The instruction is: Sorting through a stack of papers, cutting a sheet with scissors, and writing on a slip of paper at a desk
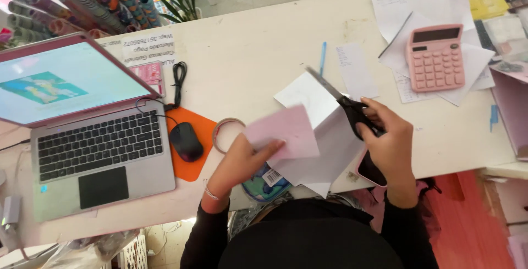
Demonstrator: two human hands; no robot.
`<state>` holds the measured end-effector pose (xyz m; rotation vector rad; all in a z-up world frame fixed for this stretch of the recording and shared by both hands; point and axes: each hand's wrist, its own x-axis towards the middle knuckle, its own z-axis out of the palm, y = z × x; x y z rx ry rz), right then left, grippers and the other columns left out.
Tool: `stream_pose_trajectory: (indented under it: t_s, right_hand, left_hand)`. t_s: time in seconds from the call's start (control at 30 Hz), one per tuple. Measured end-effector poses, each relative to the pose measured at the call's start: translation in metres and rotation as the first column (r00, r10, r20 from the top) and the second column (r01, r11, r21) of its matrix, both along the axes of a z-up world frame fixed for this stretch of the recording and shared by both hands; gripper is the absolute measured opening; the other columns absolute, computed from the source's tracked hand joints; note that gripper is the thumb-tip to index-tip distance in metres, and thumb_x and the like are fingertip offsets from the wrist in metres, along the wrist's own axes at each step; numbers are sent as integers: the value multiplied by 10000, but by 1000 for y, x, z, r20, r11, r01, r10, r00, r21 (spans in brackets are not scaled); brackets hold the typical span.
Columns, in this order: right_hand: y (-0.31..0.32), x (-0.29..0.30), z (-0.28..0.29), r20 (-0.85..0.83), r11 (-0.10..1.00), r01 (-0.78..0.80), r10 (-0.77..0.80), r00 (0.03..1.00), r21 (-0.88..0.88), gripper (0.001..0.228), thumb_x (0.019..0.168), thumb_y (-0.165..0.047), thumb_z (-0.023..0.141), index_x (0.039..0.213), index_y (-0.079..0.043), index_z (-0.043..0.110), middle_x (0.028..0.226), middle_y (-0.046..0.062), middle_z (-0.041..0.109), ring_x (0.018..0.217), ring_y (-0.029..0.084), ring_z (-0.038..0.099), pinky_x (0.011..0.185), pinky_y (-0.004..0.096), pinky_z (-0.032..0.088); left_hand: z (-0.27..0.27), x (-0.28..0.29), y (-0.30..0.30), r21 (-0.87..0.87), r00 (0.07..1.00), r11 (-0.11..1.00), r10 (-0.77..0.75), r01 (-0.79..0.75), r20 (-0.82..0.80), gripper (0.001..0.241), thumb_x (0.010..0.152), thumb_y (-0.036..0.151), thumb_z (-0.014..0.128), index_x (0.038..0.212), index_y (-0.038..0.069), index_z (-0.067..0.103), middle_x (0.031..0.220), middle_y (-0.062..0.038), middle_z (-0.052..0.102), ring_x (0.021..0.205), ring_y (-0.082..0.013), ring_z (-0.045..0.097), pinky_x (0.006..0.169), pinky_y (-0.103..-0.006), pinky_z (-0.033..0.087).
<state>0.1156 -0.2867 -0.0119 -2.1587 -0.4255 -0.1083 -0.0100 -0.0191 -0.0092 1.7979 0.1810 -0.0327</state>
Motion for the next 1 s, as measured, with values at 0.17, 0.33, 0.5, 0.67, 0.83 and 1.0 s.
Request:
stream_pose_trajectory:
  t_s: [0.17, 0.33, 0.5, 0.67, 0.83, 1.0]
  right_hand:
    - [-30, 12, -17, 92, 978, 148, -136, 986, -144, 451, 835, 122, 798, 1275, 75, 712, 971, 262, 726, 896, 393, 720, 747, 435, 606]
    - [-58, 28, -53, 172, 938, 204, -160, 972, -279, 415, 803, -4, 856, 1207, -28, 764, 983, 179, 755, 935, 350, 726, 786, 419, 609]
    - [-69, 43, -89, 177, 902, 190, -129, 976, -389, 339, 851, -72, 826, 1186, -86, 774, 1020, 89, 765, 997, 267, 713, 901, 375, 574]
    - [-64, 36, -63, 266, 918, 183, -90, 960, -351, 314, 891, -20, 746, 1204, -45, 750, 1079, 113, 739, 1067, 290, 686, 968, 401, 543]
    - [-43, 11, 12, 598, 996, -31, 73, 798, -81, 329, 962, -13, 635, 1287, -4, 682, 1359, 207, 633, 1244, 452, 598, 1091, 572, 450]
    - [-47, 13, 10, 614, 975, -89, 197, 764, -202, 208, 979, -106, 702, 1169, -165, 764, 1206, 22, 768, 1214, 258, 691, 1237, 555, 229]
  left_hand:
    - [11, 20, -37, 474, 921, 863, -313, 175, 230, 327, 878, 154, 727, 1201, 104, 713, 1379, -208, 623, 1298, -480, 544, 1024, -562, 450]
    - [-20, 29, -70, 730, 934, 676, -316, 100, 166, 298, 864, 132, 664, 1135, 173, 779, 1461, -187, 565, 1338, -452, 522, 1030, -538, 451]
    - [-34, 41, -74, 812, 925, 584, -290, -30, 243, 313, 859, 71, 596, 1140, 54, 732, 1318, -112, 679, 1158, -335, 658, 899, -420, 526]
    - [2, 44, -77, 834, 891, 537, -307, -127, 333, 296, 875, 41, 577, 1127, 46, 733, 1322, -59, 688, 1192, -306, 637, 963, -448, 486]
    - [43, 50, -94, 865, 803, 414, -391, -283, 450, 202, 896, 16, 622, 1047, 60, 750, 1337, -17, 690, 1269, -291, 609, 1128, -568, 373]
    - [49, 62, -113, 837, 697, 454, -492, -307, 522, 173, 963, 4, 607, 1050, 63, 743, 1361, 10, 681, 1303, -247, 604, 1162, -625, 344]
